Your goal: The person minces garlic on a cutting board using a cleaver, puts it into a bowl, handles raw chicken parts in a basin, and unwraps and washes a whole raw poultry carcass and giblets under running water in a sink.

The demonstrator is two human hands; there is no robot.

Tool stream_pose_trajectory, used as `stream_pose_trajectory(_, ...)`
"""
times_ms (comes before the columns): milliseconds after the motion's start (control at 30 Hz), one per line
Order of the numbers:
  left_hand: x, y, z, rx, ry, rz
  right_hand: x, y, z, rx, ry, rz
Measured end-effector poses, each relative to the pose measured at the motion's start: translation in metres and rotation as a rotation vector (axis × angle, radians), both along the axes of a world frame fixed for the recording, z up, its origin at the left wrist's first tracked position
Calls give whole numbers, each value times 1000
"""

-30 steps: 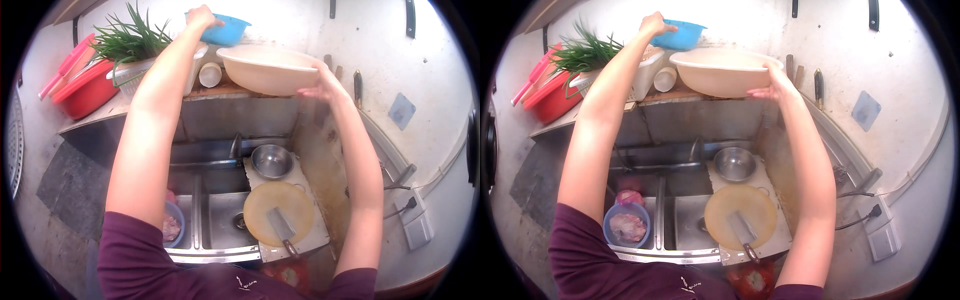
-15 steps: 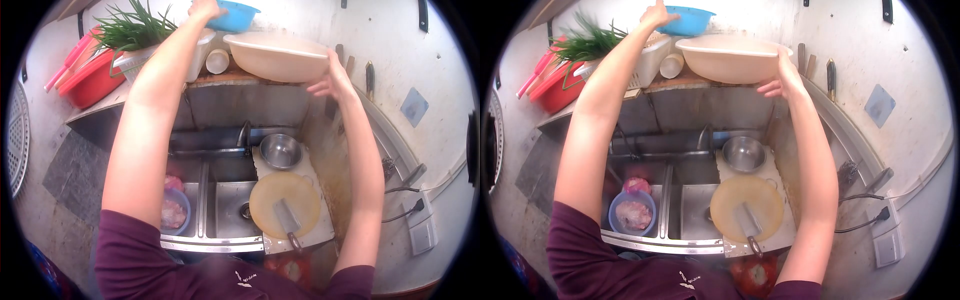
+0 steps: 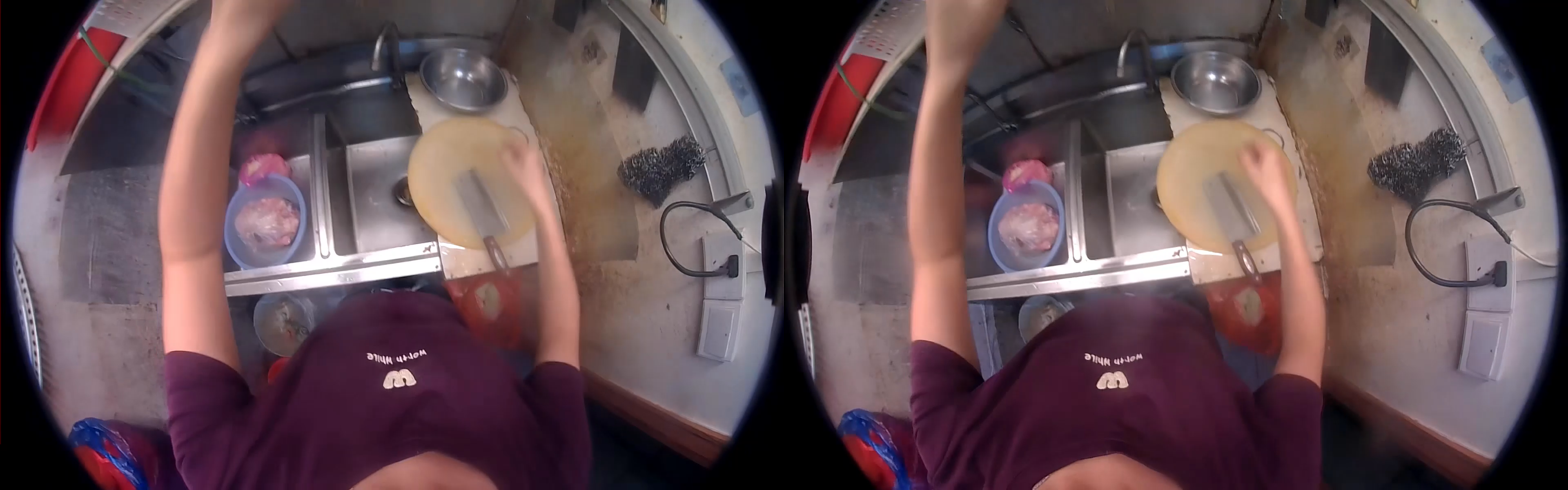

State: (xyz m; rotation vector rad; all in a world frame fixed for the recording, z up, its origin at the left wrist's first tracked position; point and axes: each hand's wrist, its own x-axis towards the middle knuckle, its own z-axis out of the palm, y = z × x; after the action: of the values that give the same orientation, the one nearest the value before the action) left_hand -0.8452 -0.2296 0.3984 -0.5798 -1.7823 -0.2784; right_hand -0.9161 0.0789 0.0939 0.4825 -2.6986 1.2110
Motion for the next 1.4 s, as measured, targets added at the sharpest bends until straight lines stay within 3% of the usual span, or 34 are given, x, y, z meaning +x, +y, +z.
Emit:
stream_pose_trajectory(67,11,-29,-74,-35,-284,168,47,42,-77,321,4,-91)
stream_pose_trajectory(133,18,-33,-151,329,-550,-90,100,46,-88,359,-179,-173)
stream_pose_trajectory(200,24,-56,-247,759,-955,-17,135,37,-101,318,-16,-107)
stream_pose_trajectory(267,45,-60,-322,754,-1036,8,141,30,-125,432,-42,-127)
stream_pose_trajectory(333,64,-54,-368,1048,-1287,-77,142,28,-136,469,-123,-190)
stream_pose_trajectory(500,65,-27,-433,1059,-1576,-159,124,69,-98,339,-147,-344)
stream_pose_trajectory(600,52,12,-439,946,-1726,-181,91,89,-89,464,-147,-462)
stream_pose_trajectory(733,47,32,-434,1061,-1780,-117,78,68,-108,352,-115,-369)
stream_pose_trajectory(867,50,36,-450,1058,-1769,-87,104,-18,-131,335,-208,-287)
stream_pose_trajectory(1000,54,39,-458,1221,-1900,-82,123,-95,-103,229,-242,-74)
stream_pose_trajectory(1133,65,39,-475,1391,-1930,-155,116,-120,-100,-93,-267,189)
stream_pose_trajectory(1167,67,39,-476,1395,-1926,-166,108,-117,-110,-179,-540,232)
stream_pose_trajectory(1200,68,40,-473,1432,-1919,-150,104,-110,-122,-252,-557,258)
stream_pose_trajectory(1233,67,39,-472,1444,-1906,-147,103,-102,-106,-77,-328,275)
stream_pose_trajectory(1300,63,42,-469,1445,-1854,-167,100,-79,-98,-129,-228,84)
stream_pose_trajectory(1400,57,51,-466,1391,-1730,-212,70,-11,-108,242,-120,-120)
